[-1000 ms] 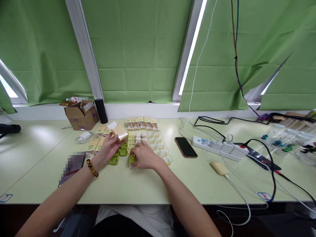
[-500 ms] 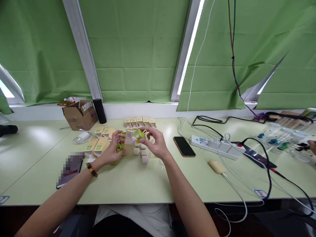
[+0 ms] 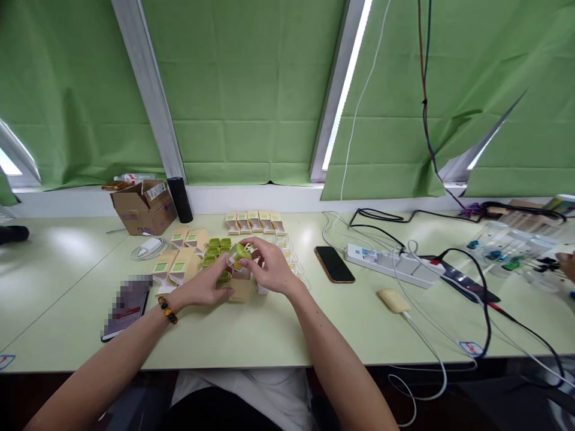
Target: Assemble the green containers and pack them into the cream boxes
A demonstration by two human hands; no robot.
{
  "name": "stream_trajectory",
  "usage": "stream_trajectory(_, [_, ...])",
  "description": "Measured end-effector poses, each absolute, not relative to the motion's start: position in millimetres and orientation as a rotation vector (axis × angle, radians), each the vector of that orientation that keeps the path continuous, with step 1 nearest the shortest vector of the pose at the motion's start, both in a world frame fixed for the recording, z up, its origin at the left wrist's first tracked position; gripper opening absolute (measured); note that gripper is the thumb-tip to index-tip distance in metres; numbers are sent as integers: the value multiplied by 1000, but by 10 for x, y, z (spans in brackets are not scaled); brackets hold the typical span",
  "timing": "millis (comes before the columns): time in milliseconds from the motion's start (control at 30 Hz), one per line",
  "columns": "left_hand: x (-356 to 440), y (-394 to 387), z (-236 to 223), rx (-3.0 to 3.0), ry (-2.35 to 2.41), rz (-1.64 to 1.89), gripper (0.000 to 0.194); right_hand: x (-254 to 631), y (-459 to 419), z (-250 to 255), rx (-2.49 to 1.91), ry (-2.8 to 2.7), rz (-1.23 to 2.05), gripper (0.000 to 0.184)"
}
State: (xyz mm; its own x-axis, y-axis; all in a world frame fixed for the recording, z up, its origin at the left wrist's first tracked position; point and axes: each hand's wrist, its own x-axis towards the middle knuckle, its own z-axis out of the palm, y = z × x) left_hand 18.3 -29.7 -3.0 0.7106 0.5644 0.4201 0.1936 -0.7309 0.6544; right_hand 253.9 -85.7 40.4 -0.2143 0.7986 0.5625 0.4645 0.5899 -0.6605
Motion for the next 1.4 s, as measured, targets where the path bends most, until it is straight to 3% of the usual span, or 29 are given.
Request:
stream_trajectory(233, [183, -275, 31, 2466, 577, 776, 18, 2559, -833, 368, -1074, -1932, 446, 32])
stream_trajectory(400, [215, -240, 32, 2400, 605, 901, 32, 2575, -835, 348, -1072, -1995, 401, 32])
stream_trajectory(567, [232, -212, 17, 2311, 621, 931, 18, 2592, -856, 361, -1101, -2067, 315, 30])
stream_trajectory(733, [215, -176, -60, 2229, 693, 982, 45, 2553, -896, 394, -1168, -2148, 238, 33])
stream_trajectory(867, [209, -177, -99, 2195, 681, 1026, 54, 2481, -912, 390, -1261, -2220, 149, 30])
stream_trajectory(1133, [226, -216, -41, 2241, 610, 1032, 54, 2403, -930, 352, -1203, -2358, 240, 26])
stream_trajectory(1233, [230, -234, -21, 2277, 616, 1000, 52, 2378, -931, 349, -1177, -2381, 230, 7])
stream_trajectory(1400, [229, -232, -27, 2278, 623, 1032, 54, 2353, -894, 306, -1215, -2385, 140, 20])
